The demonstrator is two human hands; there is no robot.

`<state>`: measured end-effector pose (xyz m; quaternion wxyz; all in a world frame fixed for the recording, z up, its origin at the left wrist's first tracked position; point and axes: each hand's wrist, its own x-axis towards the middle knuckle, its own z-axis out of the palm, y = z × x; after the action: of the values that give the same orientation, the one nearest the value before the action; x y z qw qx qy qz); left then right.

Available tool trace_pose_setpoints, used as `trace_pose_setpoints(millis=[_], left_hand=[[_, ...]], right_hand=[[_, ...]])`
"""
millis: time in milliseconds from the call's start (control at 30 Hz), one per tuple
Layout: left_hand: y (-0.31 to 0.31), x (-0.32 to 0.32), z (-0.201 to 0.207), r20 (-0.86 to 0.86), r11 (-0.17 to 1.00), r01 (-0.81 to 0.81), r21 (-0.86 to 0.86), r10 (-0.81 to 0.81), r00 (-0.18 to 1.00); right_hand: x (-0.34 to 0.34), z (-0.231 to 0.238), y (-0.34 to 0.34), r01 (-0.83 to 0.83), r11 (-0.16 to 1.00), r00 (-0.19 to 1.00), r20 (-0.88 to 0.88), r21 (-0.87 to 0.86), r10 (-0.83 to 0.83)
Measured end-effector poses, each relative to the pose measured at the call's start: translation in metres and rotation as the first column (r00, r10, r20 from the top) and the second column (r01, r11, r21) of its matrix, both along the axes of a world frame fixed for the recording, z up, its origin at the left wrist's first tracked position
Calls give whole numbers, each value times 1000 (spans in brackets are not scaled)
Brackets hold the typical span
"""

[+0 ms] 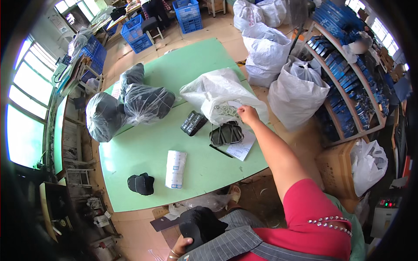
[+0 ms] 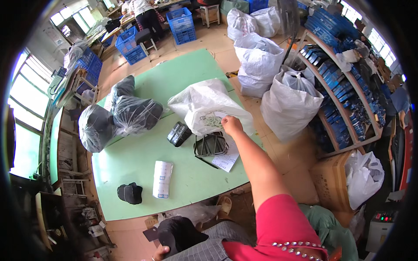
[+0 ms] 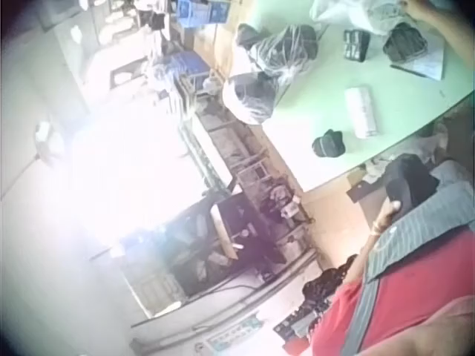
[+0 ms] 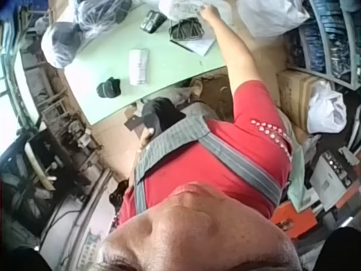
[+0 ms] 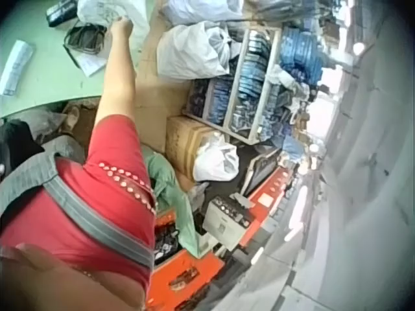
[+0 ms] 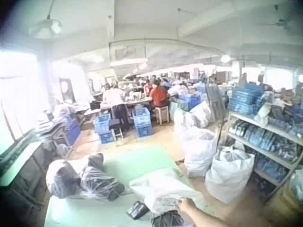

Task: Operating a die-cutting machine to cut black shoe components from a sheet of material and then bagging the parts.

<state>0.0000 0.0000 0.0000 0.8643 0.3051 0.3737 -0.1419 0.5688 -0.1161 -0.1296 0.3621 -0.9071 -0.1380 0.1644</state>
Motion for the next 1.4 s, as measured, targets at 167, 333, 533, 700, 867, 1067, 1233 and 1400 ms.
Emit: trace_pose_setpoints(millis=[167, 333, 533, 700, 867, 1067, 1233, 1400], left_hand=[[-26, 20, 25, -56, 986, -155, 55, 158, 986], [-26, 24, 34, -145, 971, -235, 49, 239, 960], [-23, 27, 20, -182, 908, -407, -95, 386, 904], [-3, 35, -6, 124, 862, -250, -441, 334, 934], [12, 68, -17, 197, 867, -119, -483, 240, 951], [27, 110, -15, 343, 842, 115, -527, 87, 935], [35, 113, 28, 340, 915, 175, -364, -44, 940], [59, 99, 52, 482, 933, 239, -271, -84, 872]], right_hand=[[34, -37, 40, -71, 982, 996, 41, -173, 79], [46, -82, 56, -150, 927, 957, 185, -343, 223], [42, -60, 51, -121, 990, 990, 62, -71, 125], [4, 13, 16, 56, 921, 920, -377, 385, 102], [-100, 86, 2, -33, 603, 812, -330, 797, 481], [-233, 164, 33, -82, 423, 551, -313, 902, 774], [-266, 173, 26, 168, 619, 550, -594, 767, 587], [-272, 135, 13, -316, 873, 729, -494, 370, 474]])
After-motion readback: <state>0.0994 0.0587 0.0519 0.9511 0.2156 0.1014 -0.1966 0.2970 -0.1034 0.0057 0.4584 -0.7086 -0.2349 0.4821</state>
